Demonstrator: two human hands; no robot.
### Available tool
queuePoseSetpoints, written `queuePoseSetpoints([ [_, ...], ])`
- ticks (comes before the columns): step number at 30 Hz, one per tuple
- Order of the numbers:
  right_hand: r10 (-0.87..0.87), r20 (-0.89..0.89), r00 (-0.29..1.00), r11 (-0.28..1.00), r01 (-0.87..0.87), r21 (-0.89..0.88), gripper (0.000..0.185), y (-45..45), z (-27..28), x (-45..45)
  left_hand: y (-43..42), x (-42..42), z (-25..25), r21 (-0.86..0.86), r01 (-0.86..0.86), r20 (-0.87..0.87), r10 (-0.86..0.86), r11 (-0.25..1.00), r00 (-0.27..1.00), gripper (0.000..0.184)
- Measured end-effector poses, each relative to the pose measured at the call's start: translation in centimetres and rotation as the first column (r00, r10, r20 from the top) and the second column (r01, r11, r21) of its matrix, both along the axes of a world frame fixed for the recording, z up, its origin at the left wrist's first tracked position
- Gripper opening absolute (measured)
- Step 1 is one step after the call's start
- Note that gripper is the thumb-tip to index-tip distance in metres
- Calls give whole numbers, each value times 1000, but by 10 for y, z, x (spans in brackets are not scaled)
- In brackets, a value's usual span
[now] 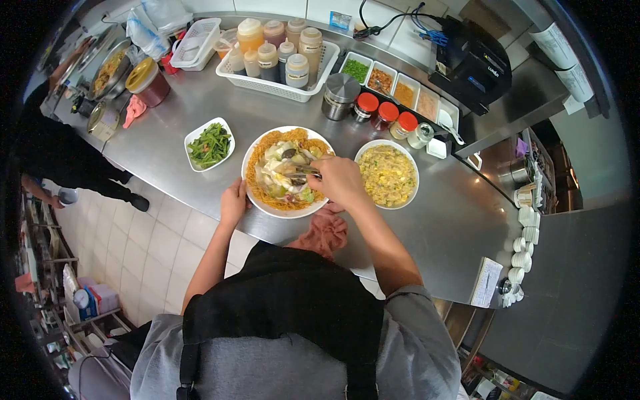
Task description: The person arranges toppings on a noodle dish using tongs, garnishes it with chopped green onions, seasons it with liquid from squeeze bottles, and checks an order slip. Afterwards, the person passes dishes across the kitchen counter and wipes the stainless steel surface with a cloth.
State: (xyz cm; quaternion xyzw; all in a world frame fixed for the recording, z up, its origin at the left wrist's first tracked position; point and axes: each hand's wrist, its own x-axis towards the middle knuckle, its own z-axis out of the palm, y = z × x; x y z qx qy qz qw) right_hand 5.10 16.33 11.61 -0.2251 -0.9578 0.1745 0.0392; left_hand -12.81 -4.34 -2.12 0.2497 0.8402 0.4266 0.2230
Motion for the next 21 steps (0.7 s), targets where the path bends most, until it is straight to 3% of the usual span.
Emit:
queuePoseSetpoints([
  [7,-56,-117,992,996,47,-74,25,19,13,14,2,1,0,9,-16,-2,16,1000,1000,37],
  [11,-216,-94,972,966,226,121,22,46,-7,16,2,3,0,28,-30,5,30,999,1000,37],
  [21,-192,-142,971,966,212,145,24,57,-55,5,2,2,-1,18,-14,-17,14,1000,1000,32],
])
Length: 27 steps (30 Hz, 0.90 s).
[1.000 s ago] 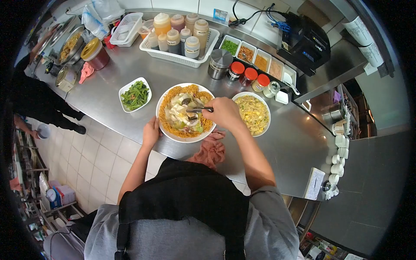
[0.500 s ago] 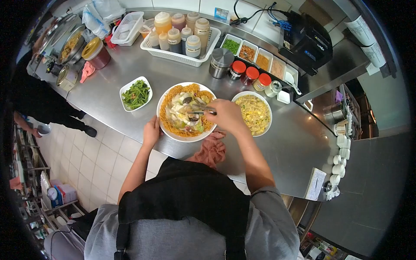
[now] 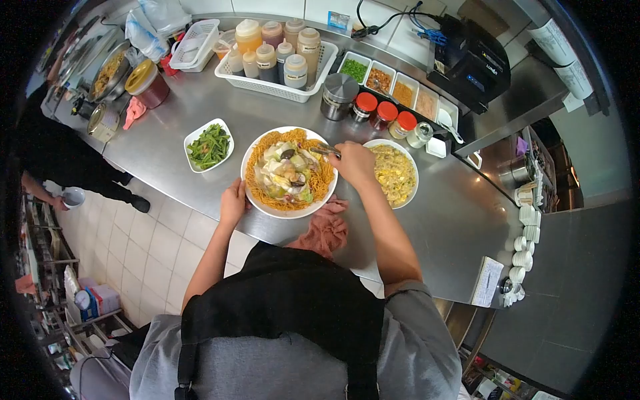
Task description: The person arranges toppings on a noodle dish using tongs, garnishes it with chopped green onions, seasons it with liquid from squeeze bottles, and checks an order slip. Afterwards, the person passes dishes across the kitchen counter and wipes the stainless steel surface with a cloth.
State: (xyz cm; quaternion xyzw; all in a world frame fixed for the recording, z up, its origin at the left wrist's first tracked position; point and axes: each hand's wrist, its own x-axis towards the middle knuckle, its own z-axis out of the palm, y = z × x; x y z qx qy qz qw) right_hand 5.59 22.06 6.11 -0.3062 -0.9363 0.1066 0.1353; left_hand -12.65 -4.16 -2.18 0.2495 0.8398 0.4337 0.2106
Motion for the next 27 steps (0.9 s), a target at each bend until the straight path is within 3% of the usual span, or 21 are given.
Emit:
queuePoseSetpoints([
  [5,43,85,995,999,-42,-18,22,-5,1,-1,0,0,-2,-9,-11,-1,11,1000,1000,31],
  [14,39,-24,999,998,-40,-45,19,-19,44,12,1,2,6,-26,-10,14,10,1000,1000,39],
  [20,98,-83,992,986,-108,-129,22,-36,85,19,0,2,2,16,-5,-9,5,1000,1000,33],
  [27,152,25,988,986,-150,-69,26,-54,53,7,-1,-3,-4,-17,16,-41,-17,1000,999,35],
])
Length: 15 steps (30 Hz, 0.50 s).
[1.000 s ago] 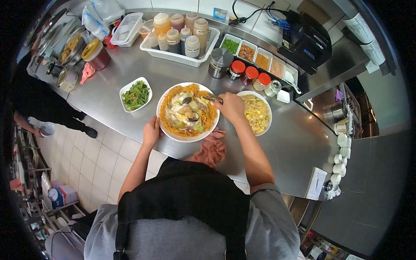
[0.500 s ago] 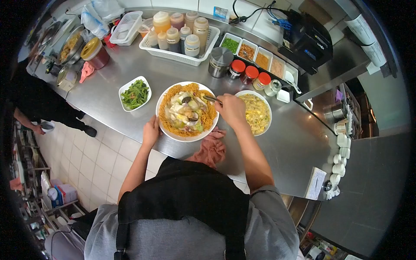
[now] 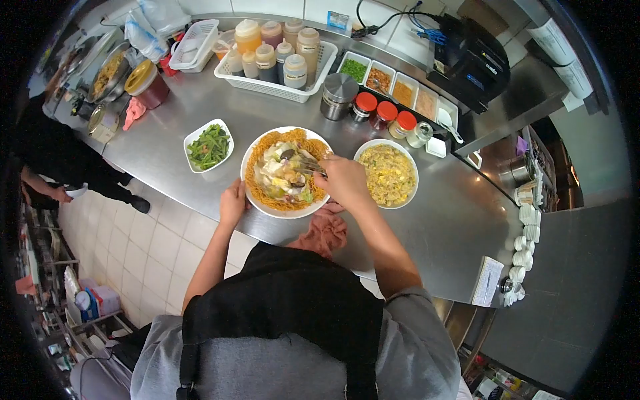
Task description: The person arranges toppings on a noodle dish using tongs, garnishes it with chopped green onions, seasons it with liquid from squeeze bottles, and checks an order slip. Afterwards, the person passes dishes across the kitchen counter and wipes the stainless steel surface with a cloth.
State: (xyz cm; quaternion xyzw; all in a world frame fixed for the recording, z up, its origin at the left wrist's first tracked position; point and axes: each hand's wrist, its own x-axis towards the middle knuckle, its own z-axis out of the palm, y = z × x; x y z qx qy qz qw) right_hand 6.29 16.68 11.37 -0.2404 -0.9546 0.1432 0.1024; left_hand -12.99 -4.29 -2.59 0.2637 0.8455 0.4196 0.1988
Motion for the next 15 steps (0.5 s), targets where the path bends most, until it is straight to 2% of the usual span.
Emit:
queuePoseSetpoints([
  [5,-32,-18,999,999,32,-4,27,-1,7,1,1,1,-9,-24,-41,38,42,999,998,37],
  [8,-21,5,1000,1000,21,15,26,2,8,1,1,1,1,6,11,43,-11,1000,999,34],
  [11,-59,-38,998,998,58,-25,25,3,26,-8,1,5,3,24,-27,20,26,999,999,33],
  [15,-41,-71,997,997,45,57,23,12,16,-29,1,3,6,9,-9,32,9,1000,999,33],
])
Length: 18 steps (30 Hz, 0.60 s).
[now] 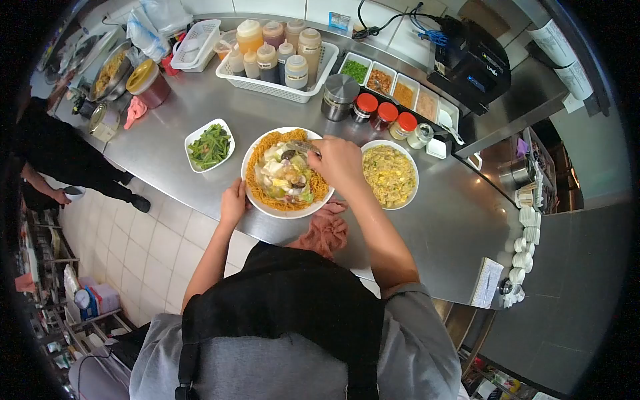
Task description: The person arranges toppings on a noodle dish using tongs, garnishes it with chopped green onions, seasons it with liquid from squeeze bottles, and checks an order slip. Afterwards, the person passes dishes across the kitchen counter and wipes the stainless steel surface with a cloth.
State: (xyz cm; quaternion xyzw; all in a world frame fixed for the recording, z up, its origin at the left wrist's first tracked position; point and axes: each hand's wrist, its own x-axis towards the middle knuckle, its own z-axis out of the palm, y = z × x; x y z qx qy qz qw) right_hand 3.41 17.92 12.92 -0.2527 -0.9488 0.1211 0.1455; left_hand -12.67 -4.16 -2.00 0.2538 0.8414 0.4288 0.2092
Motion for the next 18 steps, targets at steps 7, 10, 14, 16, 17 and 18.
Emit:
queuePoseSetpoints([
  [7,-88,129,988,996,82,46,22,24,-50,0,-2,-3,-11,-8,1,-26,-1,1000,1000,37],
  [10,-87,131,988,996,86,18,21,22,-55,10,-1,-1,-10,-20,-11,3,11,1000,1000,37],
  [14,-119,124,985,993,119,7,21,22,-62,12,0,-1,-7,-10,4,25,-4,1000,1000,37],
  [16,-102,99,990,995,104,-12,20,24,-60,15,1,-1,-1,-25,5,32,-4,1000,999,39],
  [17,-88,88,992,996,90,-24,20,25,-59,16,0,0,1,-36,0,37,1,999,999,40],
  [18,-83,85,993,996,85,-23,19,23,-56,16,-1,0,-2,-36,-13,18,13,999,1000,40],
])
